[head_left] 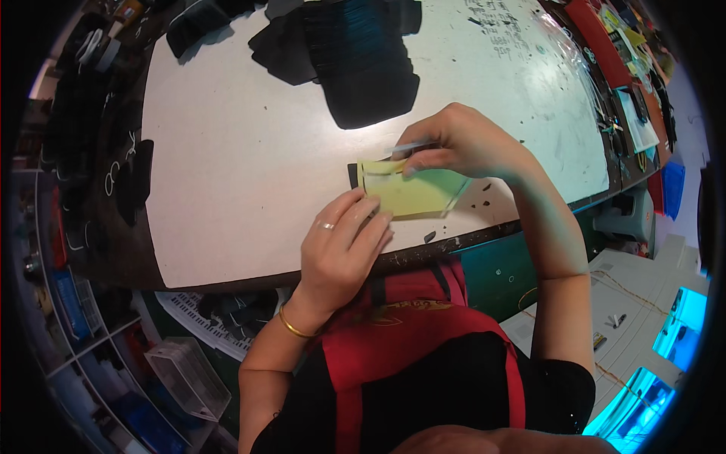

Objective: The recorder marks outlines onto leather pieces using a template and a silver marker pen.

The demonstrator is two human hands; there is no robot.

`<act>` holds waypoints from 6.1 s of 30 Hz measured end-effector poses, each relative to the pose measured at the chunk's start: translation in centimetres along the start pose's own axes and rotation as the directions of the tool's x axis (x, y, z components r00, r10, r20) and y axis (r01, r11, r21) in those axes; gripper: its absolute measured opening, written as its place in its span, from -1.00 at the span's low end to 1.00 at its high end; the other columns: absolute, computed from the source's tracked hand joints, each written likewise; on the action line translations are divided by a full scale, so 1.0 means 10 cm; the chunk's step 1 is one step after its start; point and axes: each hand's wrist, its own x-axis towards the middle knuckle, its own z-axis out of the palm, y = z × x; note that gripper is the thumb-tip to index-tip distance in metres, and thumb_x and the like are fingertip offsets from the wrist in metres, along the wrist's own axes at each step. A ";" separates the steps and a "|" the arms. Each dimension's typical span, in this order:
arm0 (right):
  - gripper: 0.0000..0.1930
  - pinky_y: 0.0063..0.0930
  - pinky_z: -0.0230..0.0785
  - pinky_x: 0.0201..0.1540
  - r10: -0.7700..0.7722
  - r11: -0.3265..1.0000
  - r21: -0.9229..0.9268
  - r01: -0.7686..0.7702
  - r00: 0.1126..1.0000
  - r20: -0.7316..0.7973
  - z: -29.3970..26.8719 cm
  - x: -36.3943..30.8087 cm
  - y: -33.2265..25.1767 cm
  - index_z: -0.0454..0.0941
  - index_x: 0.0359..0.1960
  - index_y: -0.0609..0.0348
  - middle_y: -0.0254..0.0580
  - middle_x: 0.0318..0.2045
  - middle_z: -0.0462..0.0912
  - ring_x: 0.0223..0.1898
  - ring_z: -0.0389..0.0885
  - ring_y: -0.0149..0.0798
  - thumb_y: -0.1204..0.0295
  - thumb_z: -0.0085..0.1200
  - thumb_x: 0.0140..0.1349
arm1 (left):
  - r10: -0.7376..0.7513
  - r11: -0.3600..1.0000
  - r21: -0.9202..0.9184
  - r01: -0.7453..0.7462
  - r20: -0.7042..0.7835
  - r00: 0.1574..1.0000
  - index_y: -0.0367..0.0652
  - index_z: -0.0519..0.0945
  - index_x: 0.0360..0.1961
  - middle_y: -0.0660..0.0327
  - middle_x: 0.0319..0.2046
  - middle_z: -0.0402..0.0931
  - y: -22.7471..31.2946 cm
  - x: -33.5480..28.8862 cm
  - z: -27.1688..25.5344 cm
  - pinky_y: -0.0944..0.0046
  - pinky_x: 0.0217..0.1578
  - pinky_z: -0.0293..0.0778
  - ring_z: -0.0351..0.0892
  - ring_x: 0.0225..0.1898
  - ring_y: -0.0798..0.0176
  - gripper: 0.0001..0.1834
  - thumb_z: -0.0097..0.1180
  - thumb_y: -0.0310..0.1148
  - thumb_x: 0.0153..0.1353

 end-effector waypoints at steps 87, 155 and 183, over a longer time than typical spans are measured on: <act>-0.79 -0.47 0.53 -0.12 0.436 0.838 0.037 -0.544 0.626 -0.647 -0.25 -0.95 0.74 0.72 -0.08 0.26 -0.25 -0.35 0.74 -0.22 0.70 -0.42 0.39 0.15 0.44 | 0.046 0.919 0.387 -0.078 0.091 0.995 -0.24 0.67 -0.18 0.09 -0.12 0.61 -0.47 0.78 0.21 0.11 -0.14 0.55 0.62 -0.14 0.06 -0.76 0.22 -0.48 0.08; -0.82 -0.23 0.43 -0.49 -0.075 0.953 -0.296 -0.059 0.904 -0.422 0.57 -0.76 -0.33 0.51 -0.39 0.14 -0.16 -0.57 0.54 -0.56 0.59 -0.02 0.38 0.17 0.37 | 0.036 0.920 0.362 -0.151 0.307 0.951 -0.15 0.70 -0.06 0.14 0.01 0.66 0.27 0.13 0.27 0.40 -0.42 0.57 0.66 -0.22 0.16 -0.70 0.19 -0.39 0.16; -0.81 -0.40 0.52 -0.37 0.045 0.999 0.039 -0.030 0.884 -0.465 0.45 -0.46 0.21 0.70 -0.12 0.06 -0.18 -0.45 0.75 -0.48 0.73 -0.23 0.27 0.24 0.36 | -0.037 0.999 -0.004 0.038 0.149 0.988 -0.26 0.68 -0.19 0.12 -0.21 0.63 -0.05 -0.03 0.07 0.11 -0.16 0.63 0.65 -0.14 -0.02 -0.68 0.40 -0.62 -0.04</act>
